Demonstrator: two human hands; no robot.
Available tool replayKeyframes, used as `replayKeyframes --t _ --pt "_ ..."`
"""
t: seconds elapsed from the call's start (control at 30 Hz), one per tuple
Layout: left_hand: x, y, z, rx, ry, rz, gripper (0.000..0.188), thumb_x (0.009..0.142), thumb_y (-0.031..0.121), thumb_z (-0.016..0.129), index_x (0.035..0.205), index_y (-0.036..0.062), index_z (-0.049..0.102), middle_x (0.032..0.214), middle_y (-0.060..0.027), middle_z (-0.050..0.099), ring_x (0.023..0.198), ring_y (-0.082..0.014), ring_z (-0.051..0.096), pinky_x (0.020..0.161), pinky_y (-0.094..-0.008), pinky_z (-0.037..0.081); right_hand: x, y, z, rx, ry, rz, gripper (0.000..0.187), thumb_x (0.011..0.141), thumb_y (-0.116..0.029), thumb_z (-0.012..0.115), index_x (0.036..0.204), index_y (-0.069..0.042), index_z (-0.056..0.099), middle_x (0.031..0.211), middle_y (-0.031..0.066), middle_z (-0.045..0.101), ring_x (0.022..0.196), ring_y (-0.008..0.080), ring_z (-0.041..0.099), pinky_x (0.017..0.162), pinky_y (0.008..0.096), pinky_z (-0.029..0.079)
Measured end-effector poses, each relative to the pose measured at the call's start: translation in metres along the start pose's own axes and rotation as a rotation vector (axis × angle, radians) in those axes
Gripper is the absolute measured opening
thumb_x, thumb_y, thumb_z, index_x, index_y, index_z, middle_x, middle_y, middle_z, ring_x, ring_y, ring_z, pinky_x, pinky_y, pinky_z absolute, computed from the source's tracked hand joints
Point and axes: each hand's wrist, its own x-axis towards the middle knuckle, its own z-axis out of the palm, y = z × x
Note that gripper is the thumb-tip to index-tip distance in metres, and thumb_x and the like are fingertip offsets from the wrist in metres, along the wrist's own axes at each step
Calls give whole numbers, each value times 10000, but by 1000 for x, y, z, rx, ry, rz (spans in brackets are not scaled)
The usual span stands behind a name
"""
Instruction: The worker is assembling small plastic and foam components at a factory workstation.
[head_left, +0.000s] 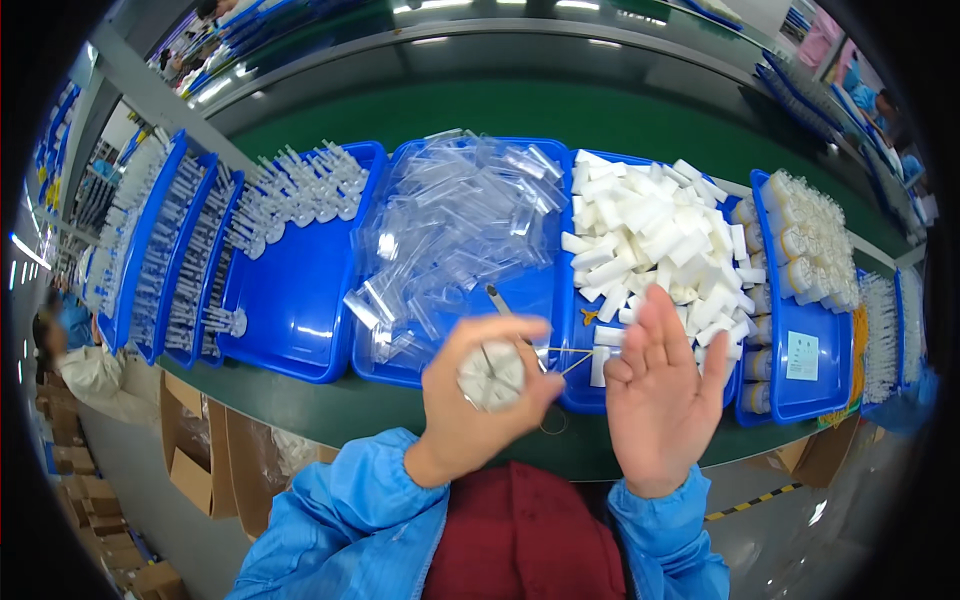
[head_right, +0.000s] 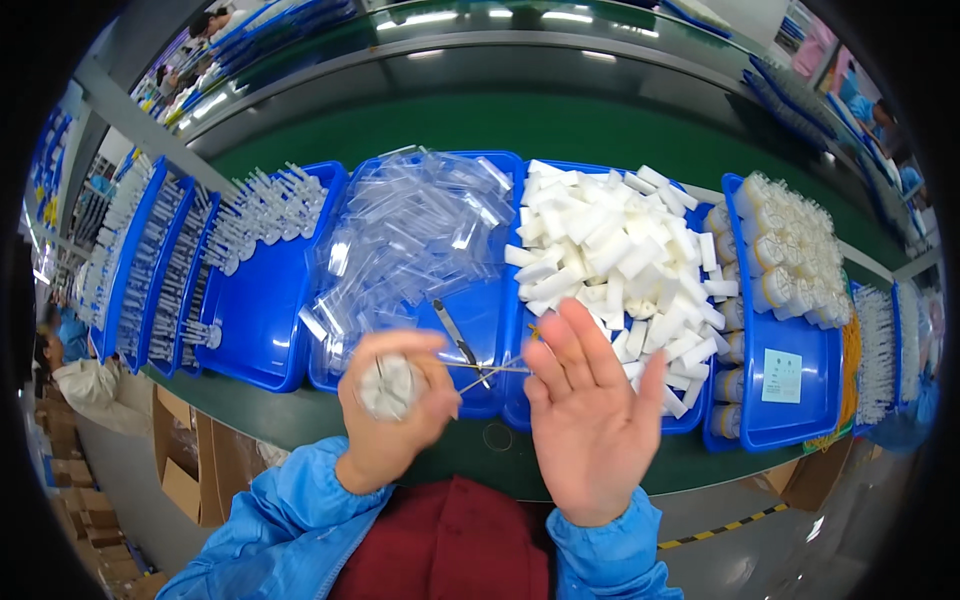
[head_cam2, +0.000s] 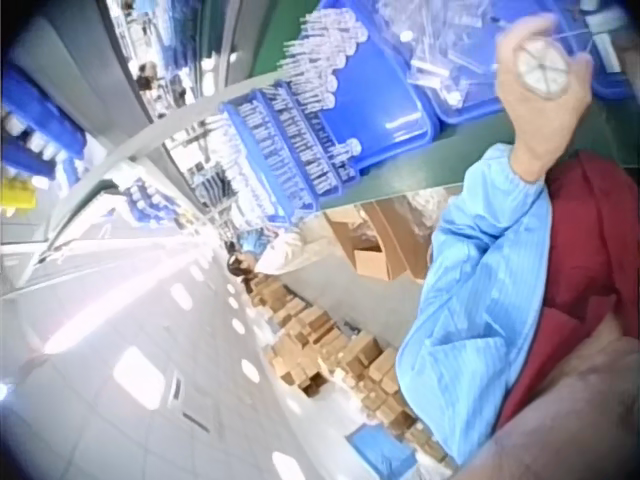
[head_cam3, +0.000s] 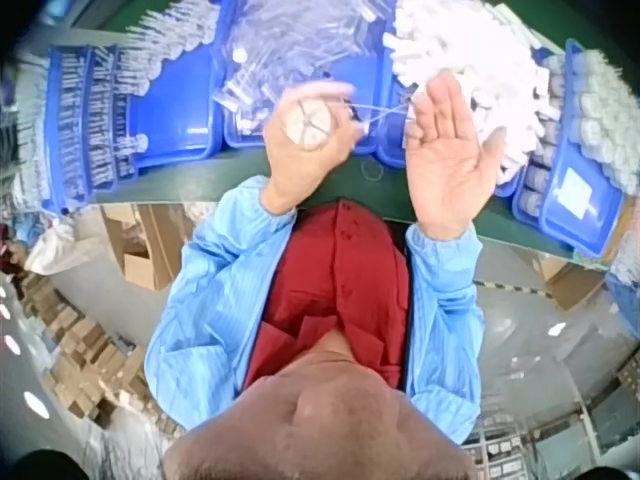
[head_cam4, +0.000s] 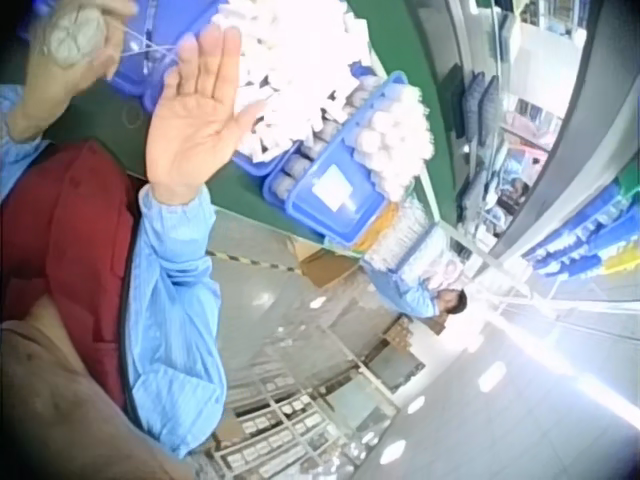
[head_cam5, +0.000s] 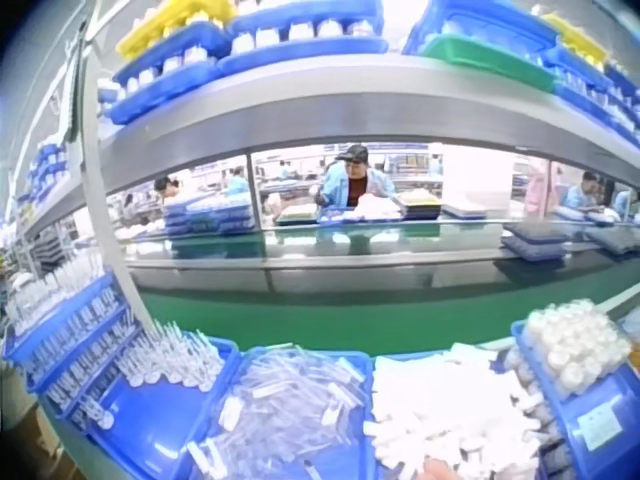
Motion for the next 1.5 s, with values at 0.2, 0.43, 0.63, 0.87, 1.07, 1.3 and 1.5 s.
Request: replayKeyframes --t 0.2,0.43,0.63,0.87,1.07,1.3,1.5 --pt "-12 -11 11 240 -485 159 429 738 36 886 1061 72 607 933 -59 680 786 -154 646 724 -297 525 22 11 -34 -1120 -122 -201 550 910 -10 642 1440 13 497 1327 199 634 1078 200 683 926 304 505" --pt "-10 -12 2 323 -384 -144 958 760 -5 854 1524 45 277 1065 -102 662 925 -176 673 831 -311 543 5 -18 -26 -1425 -710 -360 819 779 -105 792 1504 -47 416 1446 166 531 1262 309 556 1027 380 433" --pt "-10 -14 -1 558 -590 -124 1150 737 98 842 1616 101 100 1060 -179 699 956 -383 705 832 -417 546 -2 -11 -22 -1457 -698 -405 498 724 -79 817 1181 -69 618 1128 93 603 1021 293 555 882 383 457" --pt "9 4 -10 716 -627 200 1008 756 150 858 1561 23 265 1349 -196 546 1236 -300 571 1043 -405 452 -15 -19 -26 -1508 -524 -540 610 705 -62 822 1282 -71 625 1175 91 623 1024 282 582 880 382 481" --pt "-12 -4 -25 137 -547 -201 852 743 115 883 1454 6 427 1380 -146 498 1279 -256 526 1088 -410 430 -26 -8 -39 -1706 -677 -1009 655 684 -106 872 1287 -50 623 1227 84 645 1079 271 603 892 363 502" --pt "-13 2 -34 221 -563 -59 841 671 138 939 1384 25 508 1313 -126 539 1209 -247 557 1061 -384 446 -28 -31 -37 -1258 -467 -270 837 665 -275 943 1357 3 562 1372 163 567 1202 319 557 1008 399 463" --pt "-15 1 -37 195 -641 -87 760 646 155 943 1298 50 568 1302 -117 569 1188 -259 549 1018 -371 458 -29 -31 -37 -1409 -584 -299 775 677 -263 933 1322 11 602 1221 150 660 1082 294 639 924 375 521"
